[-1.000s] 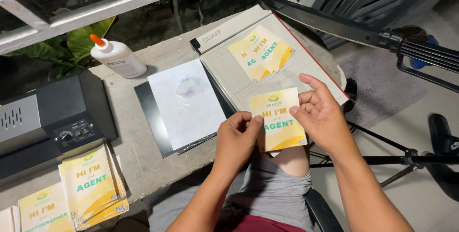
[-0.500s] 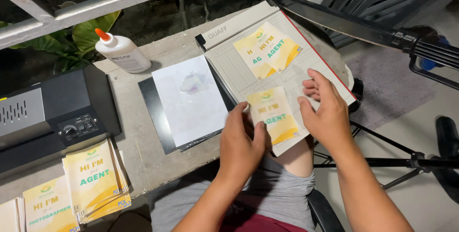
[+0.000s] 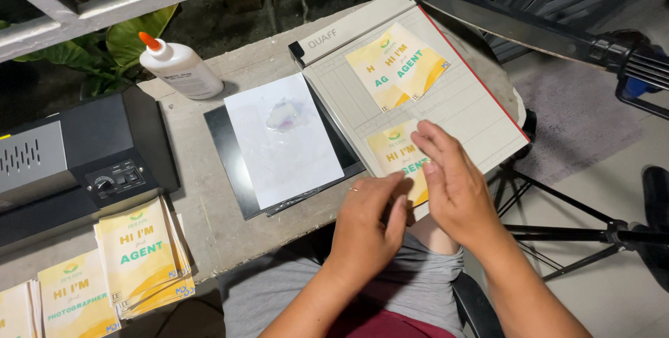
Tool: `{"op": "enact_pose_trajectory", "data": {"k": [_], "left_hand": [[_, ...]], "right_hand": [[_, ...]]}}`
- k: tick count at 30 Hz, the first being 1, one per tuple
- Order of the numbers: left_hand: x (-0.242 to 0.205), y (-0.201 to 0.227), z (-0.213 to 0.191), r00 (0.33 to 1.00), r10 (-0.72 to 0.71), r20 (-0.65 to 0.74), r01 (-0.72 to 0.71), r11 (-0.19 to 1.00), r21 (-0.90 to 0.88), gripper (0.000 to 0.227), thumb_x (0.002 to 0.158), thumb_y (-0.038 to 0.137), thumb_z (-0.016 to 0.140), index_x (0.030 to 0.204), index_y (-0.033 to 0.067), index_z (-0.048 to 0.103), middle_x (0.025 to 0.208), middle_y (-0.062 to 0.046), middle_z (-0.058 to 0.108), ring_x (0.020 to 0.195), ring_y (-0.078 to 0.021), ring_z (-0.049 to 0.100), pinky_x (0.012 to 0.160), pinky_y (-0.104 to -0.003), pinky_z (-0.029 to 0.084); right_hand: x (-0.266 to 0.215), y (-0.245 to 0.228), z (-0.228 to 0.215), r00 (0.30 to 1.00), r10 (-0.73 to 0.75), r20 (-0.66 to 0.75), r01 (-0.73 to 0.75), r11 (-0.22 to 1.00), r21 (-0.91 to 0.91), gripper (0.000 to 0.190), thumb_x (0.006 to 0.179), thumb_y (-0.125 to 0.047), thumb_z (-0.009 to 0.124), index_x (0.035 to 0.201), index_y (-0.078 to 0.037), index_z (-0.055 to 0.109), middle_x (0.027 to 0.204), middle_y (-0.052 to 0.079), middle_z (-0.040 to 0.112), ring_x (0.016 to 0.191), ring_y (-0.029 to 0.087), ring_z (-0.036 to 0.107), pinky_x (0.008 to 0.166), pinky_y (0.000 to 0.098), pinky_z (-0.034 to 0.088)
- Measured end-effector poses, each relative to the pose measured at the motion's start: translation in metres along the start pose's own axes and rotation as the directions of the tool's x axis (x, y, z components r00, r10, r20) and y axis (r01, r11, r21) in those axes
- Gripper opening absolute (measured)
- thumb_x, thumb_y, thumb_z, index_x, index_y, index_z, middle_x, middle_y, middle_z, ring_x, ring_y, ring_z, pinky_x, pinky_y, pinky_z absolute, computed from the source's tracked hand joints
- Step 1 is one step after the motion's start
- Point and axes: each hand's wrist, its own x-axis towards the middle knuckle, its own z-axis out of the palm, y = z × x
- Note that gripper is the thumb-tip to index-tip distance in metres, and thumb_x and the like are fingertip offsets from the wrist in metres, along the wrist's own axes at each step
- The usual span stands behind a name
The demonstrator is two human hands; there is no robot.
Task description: The person peels a double-sided adhesive strip from a backing and applies it to the rear of a card, then presses it firmly with their hands.
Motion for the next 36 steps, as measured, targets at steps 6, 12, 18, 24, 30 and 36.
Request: {"op": "enact_pose_trajectory", "data": {"k": [6,12,18,24,30,36], "left_hand": [[0.008,-0.001,-0.019,0.989,0.141,0.033,-0.145,0.961,0.237,0.021,0.097,0.012,0.065,0.117,0.0065,0.066,0.119,-0.016,0.064,0.104,-0.0406,0.053,0.093,-0.049,0.048],[0.003,-0.024,-0.005,0.993,0.111,0.042,-0.118,0.880,0.461,0.037,0.099,0.032,0.056,0.130,0.0122,0.065,0.127,-0.011,0.065,0.119,-0.0421,0.054,0.091,-0.049,0.046],[0.010,-0.034,-0.001,0.995,0.080,0.067,-0.103,0.850,0.517,0.033,0.101,0.036,0.053,0.121,0.0142,0.066,0.128,-0.008,0.062,0.124,-0.0407,0.048,0.097,-0.050,0.039],[0.012,-0.031,-0.007,0.993,0.007,0.120,-0.069,0.849,0.524,0.031,0.100,0.038,0.051,0.119,0.0162,0.063,0.137,-0.010,0.058,0.127,-0.0435,0.044,0.100,-0.054,0.035],[0.013,-0.035,-0.008,0.986,-0.068,0.154,-0.020,0.862,0.507,0.045,0.098,0.044,0.050,0.132,0.0150,0.059,0.142,-0.007,0.056,0.130,-0.0429,0.042,0.102,-0.055,0.033],[0.015,-0.030,-0.013,0.982,-0.115,0.153,0.018,0.853,0.522,0.046,0.097,0.045,0.053,0.132,0.0167,0.060,0.148,-0.010,0.052,0.133,-0.0465,0.041,0.103,-0.057,0.033]], "right_hand": [[-0.003,0.000,-0.001,0.998,0.014,0.056,-0.016,0.999,0.035,0.047,0.105,-0.011,0.036,0.151,0.001,0.033,0.153,0.019,0.049,0.135,0.028,0.061,0.113,0.0354,0.044],[-0.002,-0.007,0.014,0.984,-0.044,0.172,0.001,0.969,0.245,0.067,0.104,-0.041,0.027,0.157,0.000,0.023,0.161,0.031,0.032,0.137,0.048,0.045,0.112,0.0648,0.034],[0.010,-0.005,0.015,0.957,-0.019,0.290,-0.017,0.993,0.120,0.091,0.097,-0.066,0.011,0.161,-0.002,0.013,0.167,0.026,0.024,0.139,0.041,0.045,0.114,0.0600,0.034],[0.025,0.018,0.004,0.956,0.044,0.291,-0.012,0.994,-0.112,0.090,0.097,-0.061,-0.006,0.163,-0.002,0.007,0.161,0.031,0.031,0.135,0.040,0.049,0.123,0.0587,0.015],[0.027,0.006,0.003,0.972,0.025,0.233,-0.029,0.999,0.014,0.084,0.100,-0.059,0.002,0.163,-0.003,0.006,0.164,0.033,0.021,0.139,0.044,0.043,0.117,0.0621,0.028],[0.038,0.017,0.015,0.960,0.022,0.280,-0.004,0.998,-0.067,0.087,0.099,-0.060,-0.002,0.163,-0.002,0.006,0.162,0.034,0.026,0.137,0.041,0.049,0.117,0.0602,0.031]]}}
